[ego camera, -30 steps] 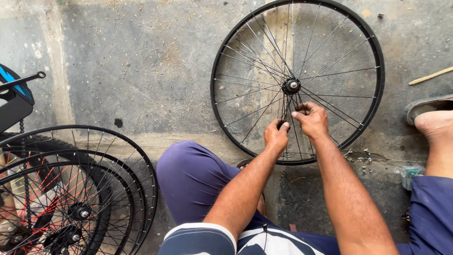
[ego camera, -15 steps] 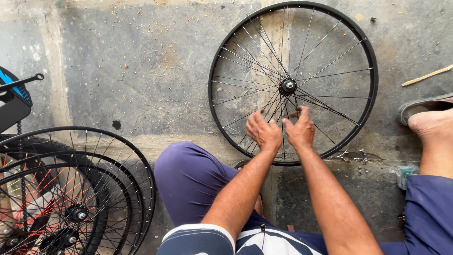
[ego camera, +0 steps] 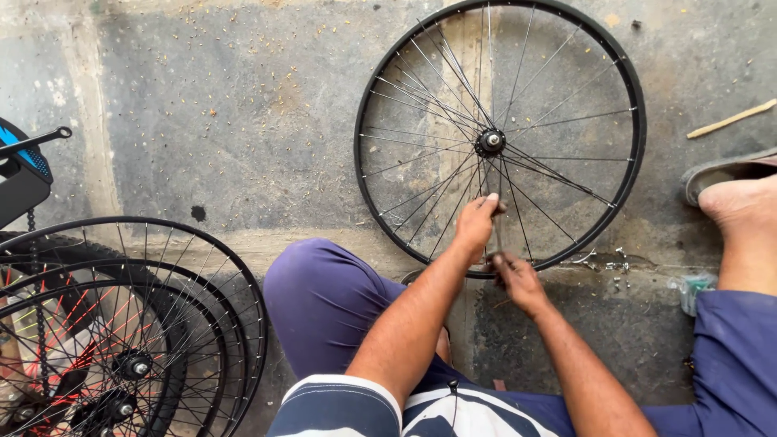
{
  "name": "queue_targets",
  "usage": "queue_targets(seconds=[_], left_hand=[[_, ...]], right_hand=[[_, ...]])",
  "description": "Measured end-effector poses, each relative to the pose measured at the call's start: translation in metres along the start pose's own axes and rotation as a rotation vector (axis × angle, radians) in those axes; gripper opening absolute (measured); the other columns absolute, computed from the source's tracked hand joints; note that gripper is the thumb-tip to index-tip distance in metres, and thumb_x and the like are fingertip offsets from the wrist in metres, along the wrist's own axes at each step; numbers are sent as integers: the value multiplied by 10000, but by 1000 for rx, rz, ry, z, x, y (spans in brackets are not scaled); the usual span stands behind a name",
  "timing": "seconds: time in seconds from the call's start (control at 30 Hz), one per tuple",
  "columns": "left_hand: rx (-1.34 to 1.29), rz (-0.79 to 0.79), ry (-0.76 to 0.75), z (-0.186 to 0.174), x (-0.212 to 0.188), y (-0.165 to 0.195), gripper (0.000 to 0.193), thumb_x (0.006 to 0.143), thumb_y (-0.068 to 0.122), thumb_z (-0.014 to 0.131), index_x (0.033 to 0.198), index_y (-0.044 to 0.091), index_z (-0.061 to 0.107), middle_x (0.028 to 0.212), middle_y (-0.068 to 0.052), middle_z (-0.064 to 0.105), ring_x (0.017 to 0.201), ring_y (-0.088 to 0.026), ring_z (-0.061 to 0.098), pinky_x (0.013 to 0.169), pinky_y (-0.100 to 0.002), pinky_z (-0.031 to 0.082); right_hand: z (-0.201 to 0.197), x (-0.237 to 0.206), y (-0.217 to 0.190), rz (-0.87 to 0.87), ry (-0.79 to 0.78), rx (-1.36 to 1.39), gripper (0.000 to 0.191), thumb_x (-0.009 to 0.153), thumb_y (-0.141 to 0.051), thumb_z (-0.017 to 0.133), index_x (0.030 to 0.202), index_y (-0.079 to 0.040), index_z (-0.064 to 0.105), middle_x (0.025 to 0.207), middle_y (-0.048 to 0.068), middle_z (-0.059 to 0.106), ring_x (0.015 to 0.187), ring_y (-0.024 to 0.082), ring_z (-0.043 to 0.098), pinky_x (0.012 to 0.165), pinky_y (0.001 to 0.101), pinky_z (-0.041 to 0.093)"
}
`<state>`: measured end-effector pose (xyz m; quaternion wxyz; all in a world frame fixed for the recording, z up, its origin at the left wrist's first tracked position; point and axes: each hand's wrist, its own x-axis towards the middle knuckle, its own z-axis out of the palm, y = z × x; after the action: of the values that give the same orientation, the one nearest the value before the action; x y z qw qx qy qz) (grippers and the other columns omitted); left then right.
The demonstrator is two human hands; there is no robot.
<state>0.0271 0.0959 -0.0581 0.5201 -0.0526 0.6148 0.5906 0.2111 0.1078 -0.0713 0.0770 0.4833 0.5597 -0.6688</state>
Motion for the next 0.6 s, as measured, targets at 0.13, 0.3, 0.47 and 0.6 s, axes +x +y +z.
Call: queue_targets(seconds=[0.13,0.3,0.47,0.6], left_hand=[[337,134,-91,-10,3,-1,427,1035,412,640,1063,-4,735,1044,-229,707,979,-349,640,849,-469,469],[1026,243,160,-14,-16,19,384,894,480,689,1082,154,764,1089,-191,705,1040,-410,646,858,-508,509],[1097,234,129,-3,-32,47,445,870,562,689,1123,202,754,1101,-117,745,1025,-368,682,856,-485,529],[1122,161,138,8,-35,57,489,848,587,670,1166,221,738,1106,-82,757,996,-332,708,825,-474,537]], right_hand=[[-21,-7,24,-75,73,-158,231,936,-277,731,976,-50,743,819,54,722,734,132,642,687,278,524],[-68,8,34,100,629,403,456,885,-50,757,1227,-38,454,951,50,635,757,173,642,661,325,568],[-92,15,32,196,535,649,301,968,-70,730,1186,-69,523,930,86,660,672,177,625,554,308,529],[-94,7,30,65,617,510,323,944,13,729,1181,-34,514,952,68,678,707,142,659,550,259,541]])
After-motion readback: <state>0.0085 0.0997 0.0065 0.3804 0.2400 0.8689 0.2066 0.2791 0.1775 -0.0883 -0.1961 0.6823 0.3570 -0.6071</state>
